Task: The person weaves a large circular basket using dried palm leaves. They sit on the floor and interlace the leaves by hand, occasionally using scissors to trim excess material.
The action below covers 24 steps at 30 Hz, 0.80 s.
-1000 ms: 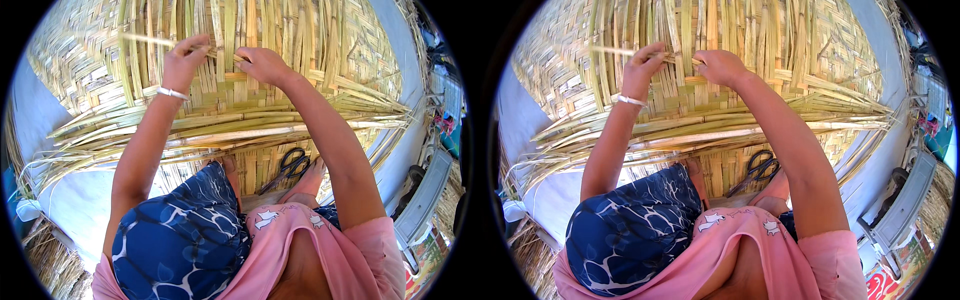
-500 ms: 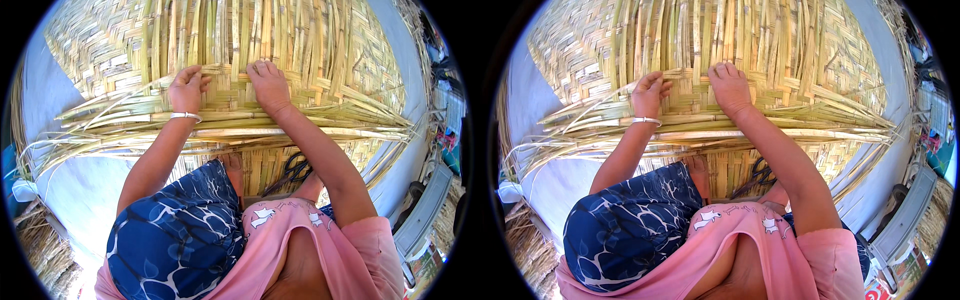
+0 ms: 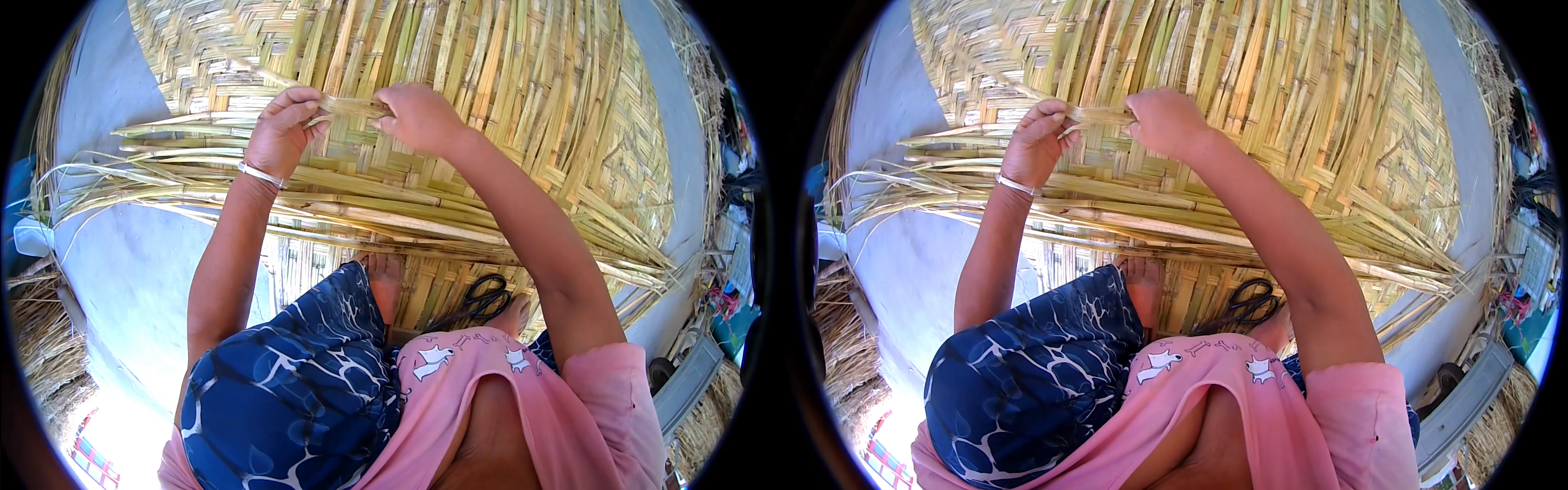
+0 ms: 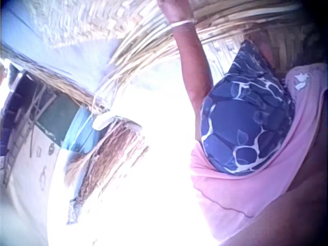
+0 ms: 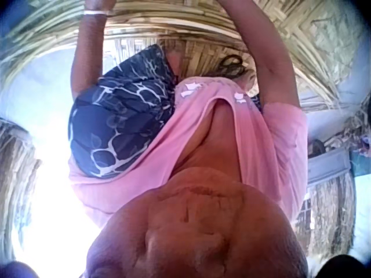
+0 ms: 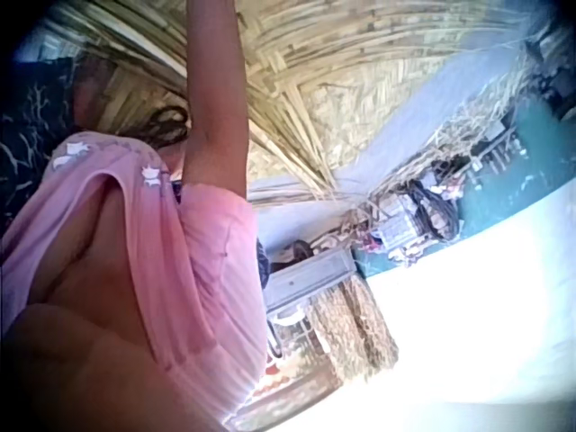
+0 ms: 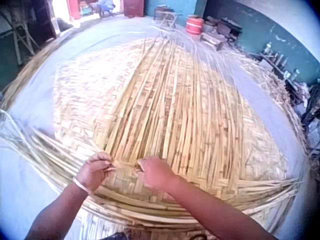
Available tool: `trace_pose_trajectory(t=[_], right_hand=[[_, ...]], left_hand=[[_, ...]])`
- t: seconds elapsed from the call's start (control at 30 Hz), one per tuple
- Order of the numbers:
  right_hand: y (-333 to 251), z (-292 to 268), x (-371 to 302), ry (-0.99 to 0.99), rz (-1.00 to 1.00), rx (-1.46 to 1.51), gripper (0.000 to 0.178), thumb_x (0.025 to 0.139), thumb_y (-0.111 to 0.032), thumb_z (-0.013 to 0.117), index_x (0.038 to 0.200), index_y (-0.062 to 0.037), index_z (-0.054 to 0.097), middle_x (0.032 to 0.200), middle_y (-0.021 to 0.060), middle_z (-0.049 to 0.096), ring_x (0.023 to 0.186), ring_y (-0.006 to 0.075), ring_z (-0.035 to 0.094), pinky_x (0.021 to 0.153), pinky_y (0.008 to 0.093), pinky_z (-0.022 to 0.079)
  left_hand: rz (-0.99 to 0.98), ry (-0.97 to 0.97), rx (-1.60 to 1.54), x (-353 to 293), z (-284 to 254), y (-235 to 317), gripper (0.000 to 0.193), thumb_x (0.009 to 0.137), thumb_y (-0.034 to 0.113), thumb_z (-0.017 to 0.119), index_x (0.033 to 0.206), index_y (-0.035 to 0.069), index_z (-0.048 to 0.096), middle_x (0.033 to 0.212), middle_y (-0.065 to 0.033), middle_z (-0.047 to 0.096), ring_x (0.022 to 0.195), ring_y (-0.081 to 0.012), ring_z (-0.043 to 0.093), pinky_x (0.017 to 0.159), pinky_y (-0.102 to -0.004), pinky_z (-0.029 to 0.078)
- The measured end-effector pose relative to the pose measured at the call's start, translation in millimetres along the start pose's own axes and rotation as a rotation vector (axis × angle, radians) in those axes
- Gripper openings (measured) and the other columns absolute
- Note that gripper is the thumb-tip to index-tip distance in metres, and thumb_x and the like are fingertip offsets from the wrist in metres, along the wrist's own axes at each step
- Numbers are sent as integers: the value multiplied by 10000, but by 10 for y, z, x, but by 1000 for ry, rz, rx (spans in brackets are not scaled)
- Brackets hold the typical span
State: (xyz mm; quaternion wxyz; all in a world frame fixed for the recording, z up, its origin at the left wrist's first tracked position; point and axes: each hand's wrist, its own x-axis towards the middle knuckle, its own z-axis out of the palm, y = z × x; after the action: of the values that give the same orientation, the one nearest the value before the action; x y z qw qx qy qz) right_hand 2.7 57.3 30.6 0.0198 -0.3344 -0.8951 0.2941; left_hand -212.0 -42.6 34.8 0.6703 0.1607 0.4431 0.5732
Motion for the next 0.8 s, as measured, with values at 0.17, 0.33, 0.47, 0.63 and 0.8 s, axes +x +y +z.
trace_pose_trajectory(t=[0.17,0.33,0.47,0.63,0.8], right_hand=[[-78,-242,48,-180,215,186,258,815,-304,637,888,-56,639,686,96,600,604,212,558,602,365,438],[-135,-127,-73,89,382,282,204,798,-283,613,822,-81,637,641,100,599,580,253,576,569,391,439],[-228,-103,-187,272,518,466,234,792,-276,605,787,-42,593,641,105,596,568,262,555,577,373,440],[-176,3,-254,386,572,617,272,794,-289,614,742,-30,547,604,80,564,550,211,510,566,334,424],[-154,27,-268,431,609,713,286,800,-296,613,720,-31,539,596,64,559,542,183,498,556,324,414]], left_hand=[[-4,-60,125,292,-16,142,147,838,-12,480,929,42,581,1041,-94,605,990,-208,578,846,-317,492],[-34,-9,656,893,351,85,218,849,75,550,1046,-15,540,1074,-138,595,1025,-214,580,848,-304,503],[144,-39,1193,1362,324,-108,410,767,268,689,1011,-39,573,913,-164,636,858,-194,625,669,-288,519],[-229,-16,1426,1396,706,139,515,730,313,742,1064,-25,544,820,-71,603,638,-151,549,516,-264,460],[-269,-120,1016,1357,528,134,454,712,309,768,1008,22,579,790,-43,618,628,-122,560,529,-217,441]])
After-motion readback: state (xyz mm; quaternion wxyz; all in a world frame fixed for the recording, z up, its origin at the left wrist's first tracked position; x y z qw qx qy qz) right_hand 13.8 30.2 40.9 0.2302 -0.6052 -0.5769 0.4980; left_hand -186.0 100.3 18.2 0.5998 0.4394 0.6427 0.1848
